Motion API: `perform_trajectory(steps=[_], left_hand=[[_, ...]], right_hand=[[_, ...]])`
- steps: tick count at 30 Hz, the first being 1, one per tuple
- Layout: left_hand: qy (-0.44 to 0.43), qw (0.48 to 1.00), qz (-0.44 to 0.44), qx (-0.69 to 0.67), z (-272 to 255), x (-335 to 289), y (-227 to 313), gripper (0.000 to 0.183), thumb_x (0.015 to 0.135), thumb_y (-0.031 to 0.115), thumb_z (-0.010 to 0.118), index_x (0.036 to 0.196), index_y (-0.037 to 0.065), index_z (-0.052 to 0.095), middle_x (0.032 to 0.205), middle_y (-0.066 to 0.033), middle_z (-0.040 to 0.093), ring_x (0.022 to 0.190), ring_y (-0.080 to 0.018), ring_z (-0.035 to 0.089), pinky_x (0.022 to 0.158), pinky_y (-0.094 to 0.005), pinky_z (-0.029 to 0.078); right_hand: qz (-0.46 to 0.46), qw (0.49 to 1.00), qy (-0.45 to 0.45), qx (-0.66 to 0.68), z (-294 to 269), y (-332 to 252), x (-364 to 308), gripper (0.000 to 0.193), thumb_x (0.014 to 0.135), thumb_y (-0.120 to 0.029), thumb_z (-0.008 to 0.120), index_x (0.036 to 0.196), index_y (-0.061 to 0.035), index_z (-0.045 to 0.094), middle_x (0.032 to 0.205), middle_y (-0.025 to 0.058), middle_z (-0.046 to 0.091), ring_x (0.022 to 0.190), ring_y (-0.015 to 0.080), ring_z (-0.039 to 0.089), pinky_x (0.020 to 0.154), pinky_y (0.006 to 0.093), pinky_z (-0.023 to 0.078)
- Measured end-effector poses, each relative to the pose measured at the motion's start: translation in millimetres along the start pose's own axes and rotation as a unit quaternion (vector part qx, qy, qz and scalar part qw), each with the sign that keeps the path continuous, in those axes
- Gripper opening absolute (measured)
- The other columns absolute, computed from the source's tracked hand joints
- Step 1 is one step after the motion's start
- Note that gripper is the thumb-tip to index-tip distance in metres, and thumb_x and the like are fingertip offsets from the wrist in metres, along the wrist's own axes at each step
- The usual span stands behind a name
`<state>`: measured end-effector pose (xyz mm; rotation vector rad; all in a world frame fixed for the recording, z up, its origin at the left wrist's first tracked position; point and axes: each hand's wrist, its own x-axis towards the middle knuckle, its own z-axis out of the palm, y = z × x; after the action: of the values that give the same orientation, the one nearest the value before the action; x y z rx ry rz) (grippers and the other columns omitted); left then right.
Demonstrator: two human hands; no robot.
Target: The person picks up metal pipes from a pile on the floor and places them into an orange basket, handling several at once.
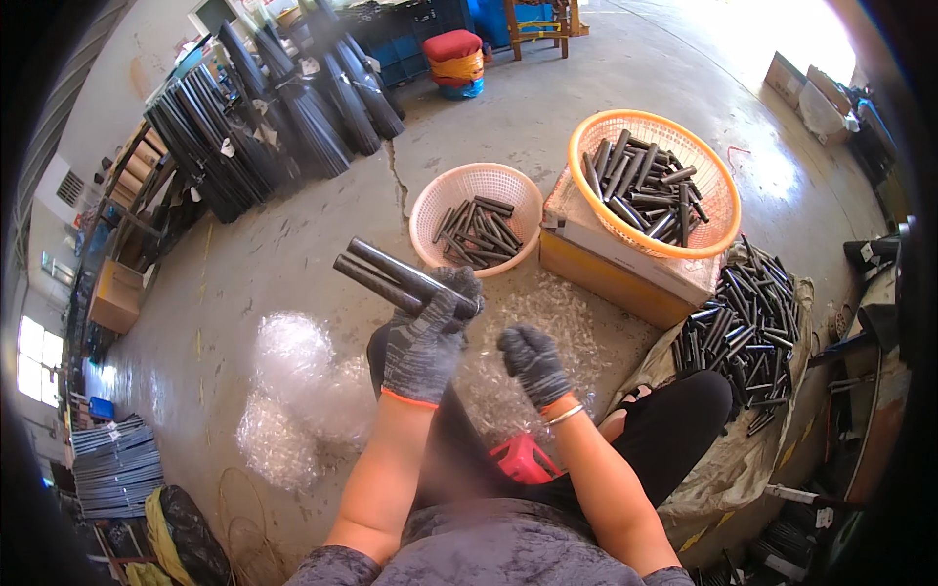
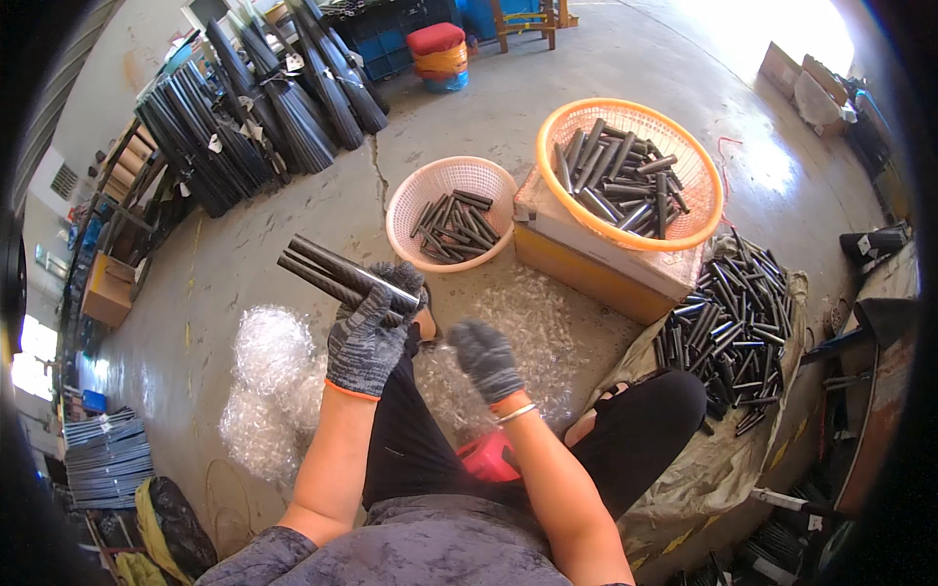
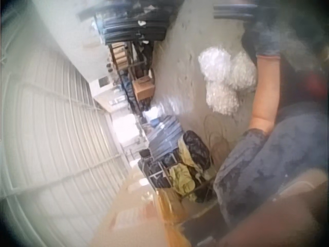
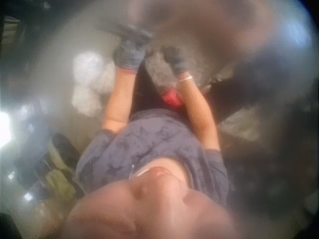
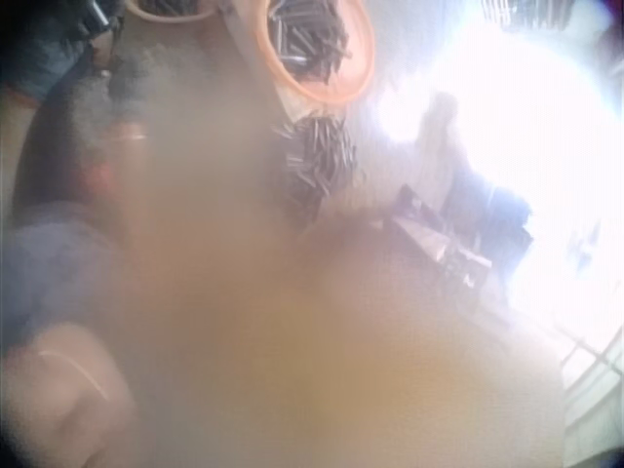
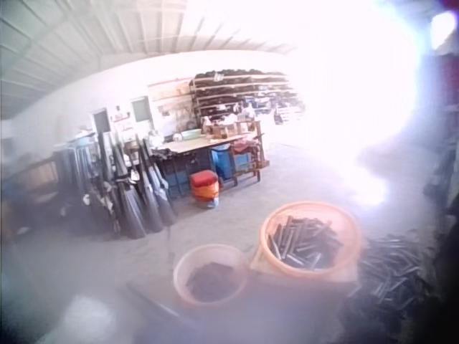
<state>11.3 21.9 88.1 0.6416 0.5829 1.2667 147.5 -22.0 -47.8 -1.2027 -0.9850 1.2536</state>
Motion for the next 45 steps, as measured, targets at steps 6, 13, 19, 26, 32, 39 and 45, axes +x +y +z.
perform_trajectory(steps=[6, 13, 19, 26, 32, 39, 45], left_hand=[[-0.024, 1.000, 0.010, -0.008, 2, 4, 3, 0.031, 0.083, 0.013, 0.066, 0.110, 0.002, 0.056, 0.103, -0.0106, 0.060, 0.099, -0.0259, 0.058, 0.087, -0.0399, 0.048], [0.064, 0.995, -0.044, -0.054, -14, -3, 5, 0.028, 0.084, 0.007, 0.062, 0.111, 0.004, 0.055, 0.104, -0.0125, 0.061, 0.099, -0.0265, 0.059, 0.082, -0.0422, 0.052], [0.116, 0.960, -0.252, -0.047, -37, -12, -73, 0.018, 0.079, -0.003, 0.059, 0.097, 0.001, 0.056, 0.089, -0.0143, 0.061, 0.083, -0.0265, 0.061, 0.078, -0.0389, 0.053], [0.138, 0.914, -0.378, 0.047, -70, 10, -163, 0.010, 0.081, 0.003, 0.060, 0.089, -0.003, 0.059, 0.084, -0.0149, 0.063, 0.072, -0.0218, 0.059, 0.060, -0.0287, 0.048], [0.199, 0.894, -0.398, 0.058, -117, 57, -213, 0.006, 0.082, 0.005, 0.057, 0.083, 0.000, 0.059, 0.077, -0.0119, 0.063, 0.071, -0.0245, 0.059, 0.059, -0.0306, 0.048], [0.293, 0.841, -0.438, 0.122, -162, 76, -260, 0.005, 0.075, 0.003, 0.061, 0.076, 0.003, 0.057, 0.068, -0.0119, 0.060, 0.060, -0.0259, 0.056, 0.054, -0.0339, 0.048], [0.251, 0.917, -0.264, 0.163, -126, 160, -184, 0.012, 0.077, 0.010, 0.062, 0.085, 0.005, 0.054, 0.069, -0.0074, 0.053, 0.057, -0.0224, 0.052, 0.052, -0.0355, 0.046]], right_hand=[[0.410, 0.801, 0.211, -0.381, -167, 246, -54, 0.040, 0.078, -0.036, 0.061, 0.103, -0.0051, 0.061, 0.101, 0.0189, 0.063, 0.089, 0.0351, 0.062, 0.079, 0.0417, 0.047], [0.027, 0.910, 0.173, -0.377, -71, 134, -37, 0.058, 0.075, -0.028, 0.071, 0.123, -0.0057, 0.048, 0.096, 0.0196, 0.064, 0.090, 0.0326, 0.062, 0.080, 0.0393, 0.048], [0.399, 0.902, 0.065, -0.152, -73, 152, -53, 0.050, 0.075, -0.033, 0.070, 0.114, -0.0046, 0.056, 0.106, 0.0194, 0.062, 0.100, 0.0327, 0.059, 0.084, 0.0387, 0.046], [0.259, 0.901, -0.061, -0.344, -66, 143, -50, 0.050, 0.075, -0.040, 0.065, 0.112, -0.0058, 0.060, 0.109, 0.0186, 0.062, 0.104, 0.0339, 0.057, 0.089, 0.0391, 0.044], [0.243, 0.904, -0.062, -0.346, -59, 128, -51, 0.048, 0.077, -0.040, 0.062, 0.112, -0.0078, 0.060, 0.111, 0.0179, 0.061, 0.106, 0.0338, 0.056, 0.091, 0.0391, 0.043], [0.264, 0.877, -0.107, -0.386, -70, 141, -56, 0.051, 0.077, -0.043, 0.061, 0.115, -0.0090, 0.058, 0.118, 0.0167, 0.058, 0.111, 0.0337, 0.054, 0.093, 0.0402, 0.041], [0.227, 0.900, -0.090, -0.361, -62, 133, -52, 0.049, 0.078, -0.040, 0.064, 0.112, -0.0063, 0.058, 0.111, 0.0176, 0.061, 0.106, 0.0333, 0.056, 0.091, 0.0394, 0.043]])
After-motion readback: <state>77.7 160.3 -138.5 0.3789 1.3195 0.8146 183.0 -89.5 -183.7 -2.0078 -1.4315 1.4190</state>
